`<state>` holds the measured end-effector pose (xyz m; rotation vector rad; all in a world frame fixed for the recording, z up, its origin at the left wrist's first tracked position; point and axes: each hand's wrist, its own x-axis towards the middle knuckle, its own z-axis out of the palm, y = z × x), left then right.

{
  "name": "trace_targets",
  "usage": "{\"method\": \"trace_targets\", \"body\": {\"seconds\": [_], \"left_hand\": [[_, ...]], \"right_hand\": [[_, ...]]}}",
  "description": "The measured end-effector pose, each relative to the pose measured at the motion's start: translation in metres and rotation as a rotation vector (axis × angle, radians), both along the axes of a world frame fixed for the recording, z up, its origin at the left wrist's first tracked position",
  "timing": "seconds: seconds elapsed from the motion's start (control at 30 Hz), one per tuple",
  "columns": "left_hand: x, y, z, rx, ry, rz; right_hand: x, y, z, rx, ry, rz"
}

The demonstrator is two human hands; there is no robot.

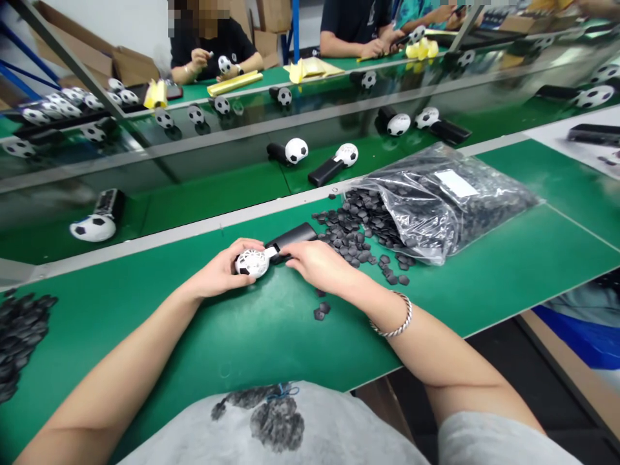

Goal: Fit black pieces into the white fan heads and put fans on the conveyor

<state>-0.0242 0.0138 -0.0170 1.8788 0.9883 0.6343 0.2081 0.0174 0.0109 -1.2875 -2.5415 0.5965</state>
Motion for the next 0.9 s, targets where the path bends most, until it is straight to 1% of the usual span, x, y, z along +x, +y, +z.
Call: {"method": "trace_targets", "body": {"seconds": [0.03, 0.1, 0.17, 0.3, 0.43, 0.5, 0.57, 0.7, 0.77, 0.87, 0.9], "left_hand": [[0.000, 0.001, -0.001, 0.005, -0.002, -0.005], [0.000, 0.001, -0.002, 0.009, -0.005, -0.009], [0.000, 0.001, -0.002, 0.008, -0.009, -0.005], [0.000, 0.000, 0.000, 0.006, -0.006, 0.003], [0.002, -0.002, 0.001, 0.023, 0.001, 0.022], [0.005, -0.003, 0.002, 0.049, 0.018, 0.043], [0.009, -0.005, 0.001, 0.076, 0.031, 0.083], [0.013, -0.007, 0.000, 0.116, 0.049, 0.152], [0.014, -0.008, 0.000, 0.117, 0.060, 0.151], [0.014, -0.008, 0.001, 0.098, 0.081, 0.156], [0.014, -0.008, 0.001, 0.095, 0.089, 0.161]], "right_hand": [[-0.001, -0.001, 0.001, -0.045, 0.103, 0.030], [-0.004, -0.004, 0.000, -0.103, 0.231, 0.061], [-0.008, -0.006, -0.002, -0.074, 0.297, 0.088], [-0.010, -0.007, -0.007, 0.128, 0.319, 0.113], [-0.009, -0.008, -0.010, 0.137, 0.305, 0.104], [-0.010, -0.008, -0.010, 0.126, 0.334, 0.072], [-0.011, -0.009, -0.010, 0.091, 0.372, 0.027], [-0.014, -0.010, -0.011, 0.023, 0.469, 0.013], [-0.015, -0.009, -0.014, -0.064, 0.526, -0.002], [-0.017, -0.008, -0.020, -0.242, 0.569, -0.006], [-0.018, -0.007, -0.023, -0.265, 0.563, 0.005]]}}
